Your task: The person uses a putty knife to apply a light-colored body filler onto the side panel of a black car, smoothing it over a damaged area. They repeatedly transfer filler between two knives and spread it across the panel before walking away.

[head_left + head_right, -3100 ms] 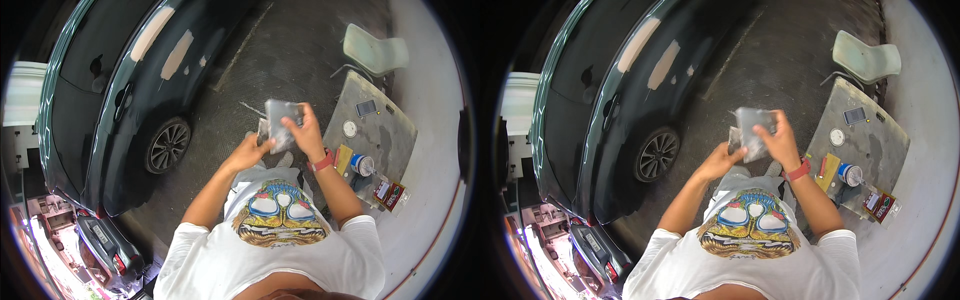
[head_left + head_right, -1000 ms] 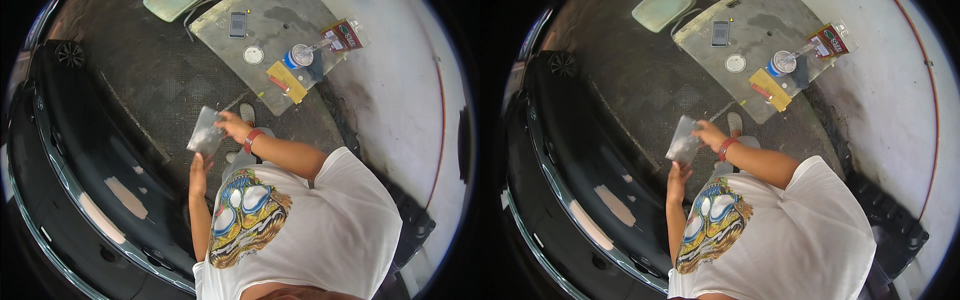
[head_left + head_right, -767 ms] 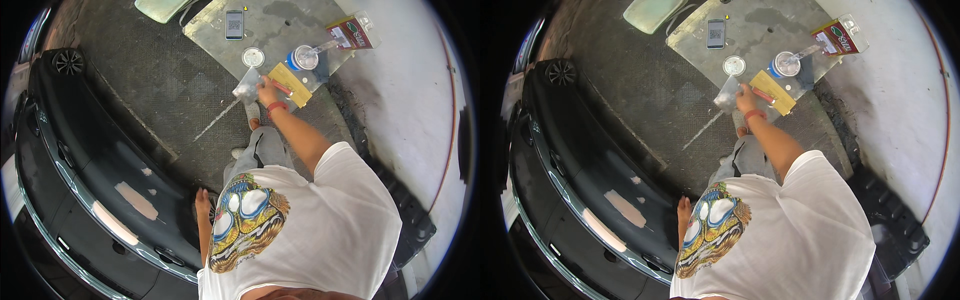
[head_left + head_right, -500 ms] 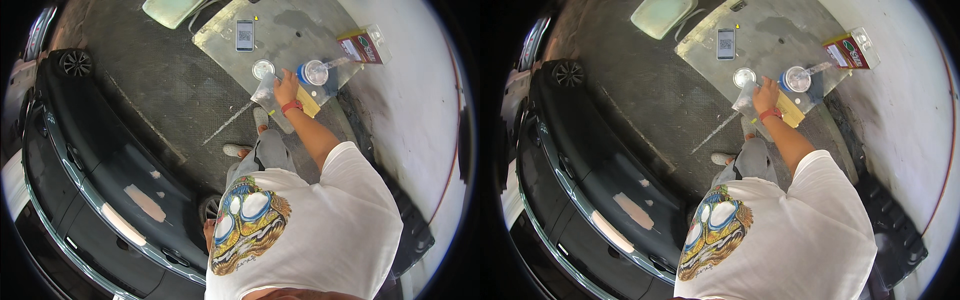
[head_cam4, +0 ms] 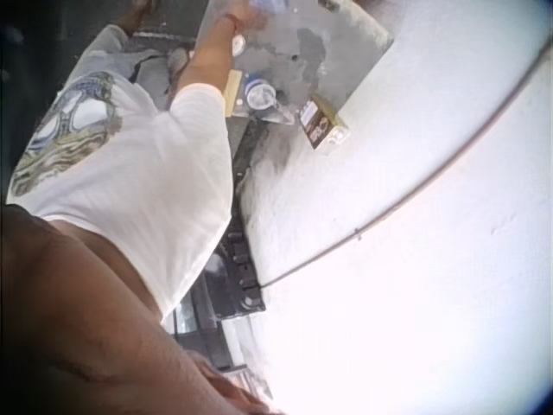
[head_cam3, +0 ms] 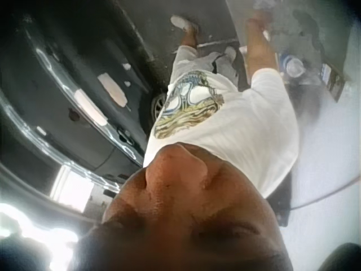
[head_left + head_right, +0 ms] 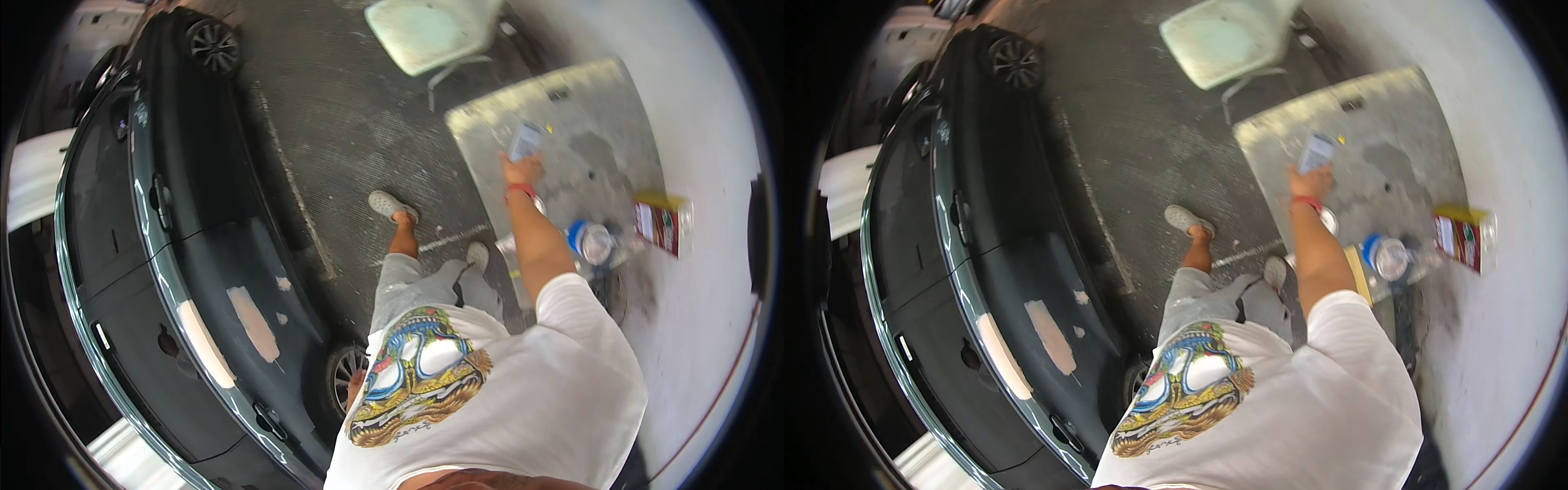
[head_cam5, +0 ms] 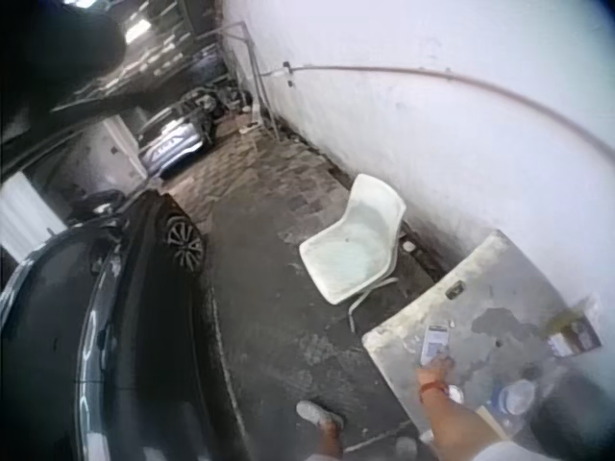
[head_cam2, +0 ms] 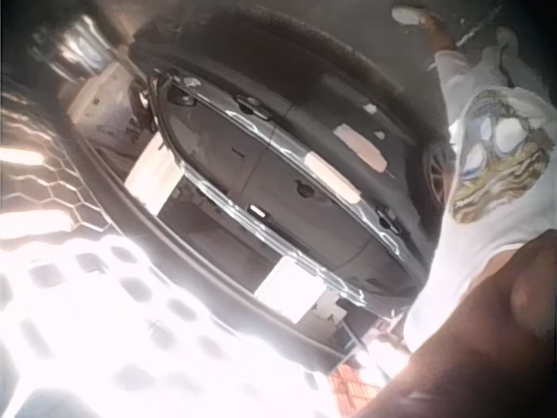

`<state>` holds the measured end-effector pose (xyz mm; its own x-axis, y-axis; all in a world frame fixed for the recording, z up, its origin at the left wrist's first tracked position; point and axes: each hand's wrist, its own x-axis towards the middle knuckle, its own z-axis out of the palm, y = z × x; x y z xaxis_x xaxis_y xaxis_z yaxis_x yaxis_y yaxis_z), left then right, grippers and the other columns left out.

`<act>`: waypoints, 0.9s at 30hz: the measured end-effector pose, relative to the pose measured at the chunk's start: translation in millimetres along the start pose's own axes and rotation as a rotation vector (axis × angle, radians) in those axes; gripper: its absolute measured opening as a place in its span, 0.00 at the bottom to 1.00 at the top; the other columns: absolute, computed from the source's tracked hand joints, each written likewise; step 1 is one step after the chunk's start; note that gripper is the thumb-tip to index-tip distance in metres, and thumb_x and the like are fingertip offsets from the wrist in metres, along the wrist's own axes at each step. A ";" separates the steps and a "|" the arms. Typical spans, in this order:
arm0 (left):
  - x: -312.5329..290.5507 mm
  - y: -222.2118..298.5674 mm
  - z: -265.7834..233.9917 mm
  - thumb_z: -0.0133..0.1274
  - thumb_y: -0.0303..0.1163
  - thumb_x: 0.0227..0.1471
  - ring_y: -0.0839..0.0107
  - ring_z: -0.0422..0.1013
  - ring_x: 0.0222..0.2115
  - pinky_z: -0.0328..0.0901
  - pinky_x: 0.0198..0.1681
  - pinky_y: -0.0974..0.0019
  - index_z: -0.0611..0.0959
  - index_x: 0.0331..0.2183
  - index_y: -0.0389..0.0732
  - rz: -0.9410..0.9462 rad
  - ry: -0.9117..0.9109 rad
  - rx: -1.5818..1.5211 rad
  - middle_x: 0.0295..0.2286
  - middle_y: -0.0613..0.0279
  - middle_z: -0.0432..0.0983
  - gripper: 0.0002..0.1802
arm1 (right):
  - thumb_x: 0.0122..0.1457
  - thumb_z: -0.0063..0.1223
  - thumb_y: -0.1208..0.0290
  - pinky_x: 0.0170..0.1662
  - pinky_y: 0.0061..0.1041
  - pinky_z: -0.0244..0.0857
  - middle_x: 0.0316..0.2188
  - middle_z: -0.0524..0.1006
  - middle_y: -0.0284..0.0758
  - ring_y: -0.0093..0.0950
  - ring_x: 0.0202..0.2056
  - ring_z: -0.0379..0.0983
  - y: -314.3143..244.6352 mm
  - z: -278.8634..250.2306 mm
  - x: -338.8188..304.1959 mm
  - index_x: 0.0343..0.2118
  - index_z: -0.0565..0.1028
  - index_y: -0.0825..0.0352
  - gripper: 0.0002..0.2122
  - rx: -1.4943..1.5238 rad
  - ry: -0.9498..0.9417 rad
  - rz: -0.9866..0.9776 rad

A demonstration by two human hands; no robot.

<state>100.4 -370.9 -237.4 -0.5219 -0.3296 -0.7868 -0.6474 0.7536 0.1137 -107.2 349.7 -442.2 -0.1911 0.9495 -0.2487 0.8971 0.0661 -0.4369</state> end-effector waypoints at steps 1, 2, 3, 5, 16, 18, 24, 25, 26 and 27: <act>9.3 1.6 -0.7 0.50 0.47 0.70 0.51 0.74 0.59 0.68 0.61 0.56 0.79 0.58 0.32 -0.022 -0.004 -0.008 0.55 0.43 0.79 0.30 | 0.46 0.76 0.42 0.67 0.47 0.62 0.63 0.69 0.59 0.54 0.65 0.67 -9.7 -0.4 -3.7 0.70 0.56 0.77 0.57 -0.091 -0.017 0.019; 21.5 6.9 -0.1 0.49 0.47 0.70 0.51 0.74 0.59 0.68 0.61 0.56 0.80 0.58 0.32 -0.044 -0.016 -0.015 0.55 0.43 0.79 0.30 | 0.46 0.75 0.40 0.66 0.48 0.64 0.62 0.71 0.58 0.54 0.63 0.69 -18.6 -2.2 -3.5 0.70 0.55 0.76 0.58 -0.182 -0.024 0.038; 35.4 14.6 -4.0 0.49 0.47 0.70 0.51 0.74 0.59 0.68 0.61 0.56 0.80 0.58 0.32 -0.056 -0.034 -0.009 0.55 0.43 0.79 0.30 | 0.45 0.75 0.39 0.65 0.48 0.65 0.60 0.73 0.57 0.54 0.62 0.70 -22.0 1.5 -1.2 0.70 0.56 0.75 0.59 -0.240 -0.010 0.074; 71.4 36.4 -21.3 0.49 0.47 0.70 0.50 0.74 0.59 0.68 0.62 0.55 0.80 0.58 0.32 -0.062 -0.097 0.038 0.55 0.43 0.79 0.29 | 0.43 0.74 0.34 0.63 0.49 0.67 0.59 0.74 0.54 0.53 0.59 0.72 -10.9 15.4 11.3 0.70 0.57 0.77 0.61 -0.424 0.051 0.107; 345.0 394.2 -304.1 0.53 0.48 0.70 0.50 0.76 0.58 0.68 0.62 0.56 0.77 0.61 0.35 0.349 0.198 -0.208 0.55 0.42 0.80 0.30 | 0.40 0.74 0.46 0.70 0.38 0.58 0.63 0.69 0.63 0.50 0.66 0.66 -35.5 29.0 22.3 0.69 0.49 0.85 0.63 -0.181 0.086 0.652; 379.7 480.2 -349.7 0.54 0.48 0.69 0.51 0.77 0.57 0.69 0.61 0.56 0.77 0.62 0.36 0.447 0.228 -0.248 0.54 0.42 0.80 0.30 | 0.40 0.73 0.47 0.71 0.39 0.56 0.64 0.66 0.63 0.51 0.66 0.65 -55.1 60.8 18.1 0.68 0.48 0.88 0.63 -0.090 0.020 0.649; 484.4 664.9 -396.7 0.55 0.52 0.67 0.50 0.76 0.57 0.69 0.61 0.56 0.78 0.61 0.35 0.472 0.128 -0.188 0.53 0.41 0.81 0.33 | 0.40 0.75 0.59 0.65 0.46 0.63 0.63 0.67 0.56 0.50 0.59 0.71 -239.1 120.7 0.6 0.71 0.47 0.77 0.59 0.384 -0.098 0.829; 508.9 685.3 -384.6 0.55 0.54 0.67 0.50 0.77 0.56 0.69 0.60 0.55 0.79 0.60 0.35 0.475 0.114 -0.171 0.52 0.40 0.81 0.34 | 0.40 0.75 0.60 0.64 0.46 0.64 0.62 0.68 0.55 0.50 0.58 0.71 -255.8 137.7 26.6 0.71 0.48 0.75 0.58 0.350 -0.126 0.822; 536.0 683.5 -378.6 0.53 0.54 0.67 0.50 0.77 0.57 0.69 0.60 0.54 0.80 0.58 0.34 0.412 0.083 -0.210 0.53 0.38 0.80 0.34 | 0.40 0.75 0.60 0.63 0.46 0.65 0.61 0.68 0.54 0.49 0.57 0.72 -305.7 154.6 35.3 0.70 0.50 0.75 0.56 0.341 -0.118 0.838; 561.2 686.4 -373.2 0.52 0.54 0.68 0.51 0.75 0.58 0.68 0.61 0.54 0.81 0.57 0.34 0.290 0.015 -0.174 0.54 0.38 0.79 0.33 | 0.40 0.75 0.61 0.62 0.46 0.66 0.61 0.69 0.53 0.49 0.56 0.73 -363.5 167.9 43.5 0.69 0.52 0.74 0.55 0.333 -0.100 0.858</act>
<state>-844.2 -250.8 -374.5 -0.7055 -0.1245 -0.6977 -0.5549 0.7095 0.4345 -508.6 315.5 -439.3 0.4382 0.6006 -0.6688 0.5898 -0.7536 -0.2903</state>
